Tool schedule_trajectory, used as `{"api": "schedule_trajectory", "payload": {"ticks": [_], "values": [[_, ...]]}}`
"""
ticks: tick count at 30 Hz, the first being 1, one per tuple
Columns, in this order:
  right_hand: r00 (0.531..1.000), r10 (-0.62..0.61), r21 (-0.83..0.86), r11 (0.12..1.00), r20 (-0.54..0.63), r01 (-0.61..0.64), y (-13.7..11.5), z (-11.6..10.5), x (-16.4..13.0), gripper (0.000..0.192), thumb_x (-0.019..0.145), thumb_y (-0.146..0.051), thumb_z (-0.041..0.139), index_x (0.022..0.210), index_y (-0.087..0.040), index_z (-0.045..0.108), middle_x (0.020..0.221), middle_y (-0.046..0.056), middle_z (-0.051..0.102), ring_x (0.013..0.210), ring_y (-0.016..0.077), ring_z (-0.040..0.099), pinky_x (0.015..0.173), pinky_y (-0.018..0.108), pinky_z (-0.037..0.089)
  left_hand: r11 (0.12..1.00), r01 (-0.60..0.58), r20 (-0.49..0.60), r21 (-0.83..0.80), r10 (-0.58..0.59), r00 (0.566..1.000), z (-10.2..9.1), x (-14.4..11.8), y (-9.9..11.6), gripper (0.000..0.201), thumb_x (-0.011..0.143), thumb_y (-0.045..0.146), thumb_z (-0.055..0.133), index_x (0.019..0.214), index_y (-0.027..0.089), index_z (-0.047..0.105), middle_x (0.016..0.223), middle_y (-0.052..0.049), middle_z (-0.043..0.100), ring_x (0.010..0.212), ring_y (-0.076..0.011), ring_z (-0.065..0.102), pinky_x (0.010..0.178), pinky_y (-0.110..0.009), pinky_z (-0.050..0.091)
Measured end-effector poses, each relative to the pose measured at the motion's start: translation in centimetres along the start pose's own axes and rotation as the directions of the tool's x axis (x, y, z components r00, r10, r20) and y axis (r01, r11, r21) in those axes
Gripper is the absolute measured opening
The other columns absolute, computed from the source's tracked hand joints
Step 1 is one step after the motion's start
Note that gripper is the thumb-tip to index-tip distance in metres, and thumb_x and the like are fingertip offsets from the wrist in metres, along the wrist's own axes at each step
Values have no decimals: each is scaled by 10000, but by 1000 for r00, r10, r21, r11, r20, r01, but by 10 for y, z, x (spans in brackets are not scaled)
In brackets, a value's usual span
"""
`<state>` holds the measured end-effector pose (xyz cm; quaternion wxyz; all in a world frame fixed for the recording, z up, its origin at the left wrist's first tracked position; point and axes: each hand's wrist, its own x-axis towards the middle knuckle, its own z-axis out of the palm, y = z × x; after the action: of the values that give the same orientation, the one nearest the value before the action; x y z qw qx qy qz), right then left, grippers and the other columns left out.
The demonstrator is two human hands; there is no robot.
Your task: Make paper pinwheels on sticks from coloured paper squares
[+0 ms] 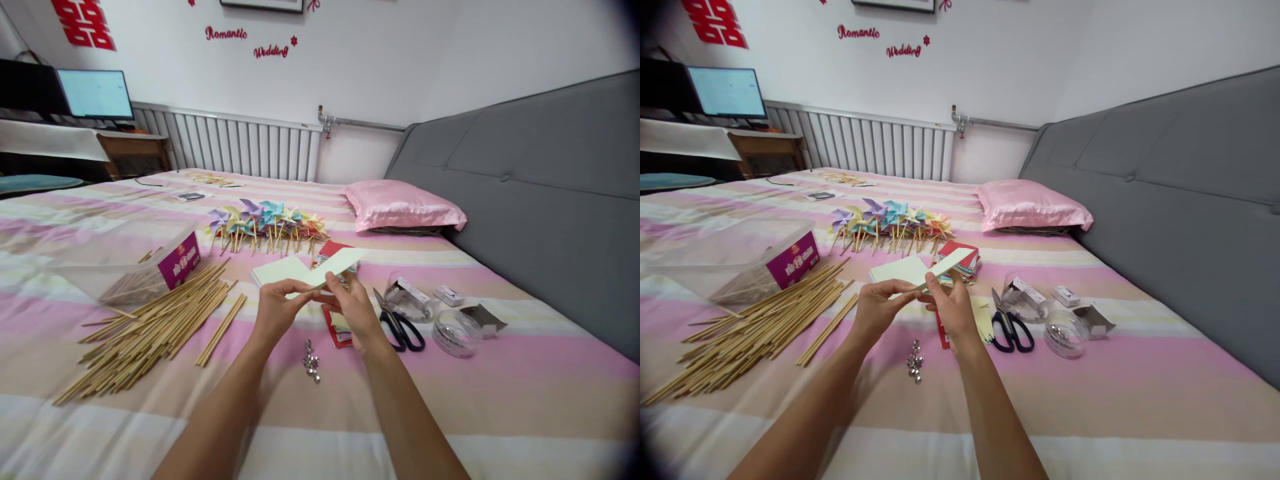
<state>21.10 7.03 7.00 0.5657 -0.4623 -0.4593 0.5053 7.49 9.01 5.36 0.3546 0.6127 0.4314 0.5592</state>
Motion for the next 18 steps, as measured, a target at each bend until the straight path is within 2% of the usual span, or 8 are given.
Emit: {"api": "schedule_trajectory", "payload": {"ticks": [3, 5, 8, 11, 13, 15, 17, 18], "values": [[999, -20, 31, 999, -37, 21, 0, -1, 1, 452, 760, -456, 580, 1122, -198, 501, 908, 53, 711, 690, 168, 695, 626, 254, 525, 995, -86, 20, 47, 85, 996, 3, -2, 2, 159, 642, 354, 739, 663, 197, 724, 718, -58, 713, 710, -218, 647, 709, -329, 506], [997, -36, 71, 997, -65, 40, 4, -1, 4, 395, 745, -377, 566, 1086, -182, 522, 921, 60, 711, 716, 176, 686, 633, 266, 530, 982, -179, 73, 62, 174, 982, 4, -2, 3, 126, 656, 333, 736, 667, 208, 723, 758, -71, 709, 762, -220, 645, 750, -336, 504], [989, -99, 86, 990, -113, 109, 12, -4, 9, 323, 713, -283, 527, 1011, -170, 572, 954, 64, 708, 813, 196, 669, 689, 287, 531, 932, -349, 163, 102, 330, 930, 5, -3, 6, 108, 638, 319, 758, 687, 227, 731, 843, -89, 707, 897, -233, 621, 853, -354, 471], [982, -130, 37, 990, -137, 137, 18, -12, 15, 261, 696, -275, 516, 911, -159, 609, 901, 62, 713, 846, 213, 653, 708, 295, 523, 876, -456, 179, 156, 429, 886, 4, -4, 8, 260, 585, 330, 796, 823, 242, 738, 995, -91, 688, 1021, -247, 575, 938, -376, 418], [982, -81, 16, 996, -170, 85, 18, -20, 19, 235, 664, -271, 525, 852, -159, 611, 823, 48, 711, 785, 209, 651, 675, 291, 518, 876, -431, 47, 216, 432, 901, 0, -3, 8, 350, 634, 351, 762, 961, 239, 711, 1104, -92, 651, 1086, -248, 544, 979, -385, 384], [979, -29, -4, 1000, -202, 29, 17, -29, 21, 206, 632, -262, 534, 800, -166, 605, 723, 26, 694, 703, 195, 641, 641, 285, 511, 907, -332, -169, 258, 381, 909, -6, 0, 6, 417, 699, 378, 705, 1083, 221, 659, 1173, -99, 615, 1135, -248, 519, 1006, -385, 356], [979, -10, -25, 1000, -202, 5, 15, -35, 22, 166, 623, -257, 532, 752, -174, 594, 651, 10, 671, 641, 182, 625, 615, 279, 501, 957, -222, -297, 186, 270, 916, -13, 5, 4, 567, 702, 422, 691, 1211, 201, 574, 1231, -112, 580, 1134, -249, 525, 995, -375, 368], [982, -8, -36, 999, -188, 1, 15, -36, 22, 149, 623, -251, 528, 734, -176, 592, 635, 6, 665, 622, 176, 619, 606, 273, 495, 981, -170, -301, 96, 191, 934, -16, 7, 3, 641, 701, 444, 685, 1269, 197, 522, 1252, -117, 567, 1117, -247, 540, 971, -365, 392]]}}
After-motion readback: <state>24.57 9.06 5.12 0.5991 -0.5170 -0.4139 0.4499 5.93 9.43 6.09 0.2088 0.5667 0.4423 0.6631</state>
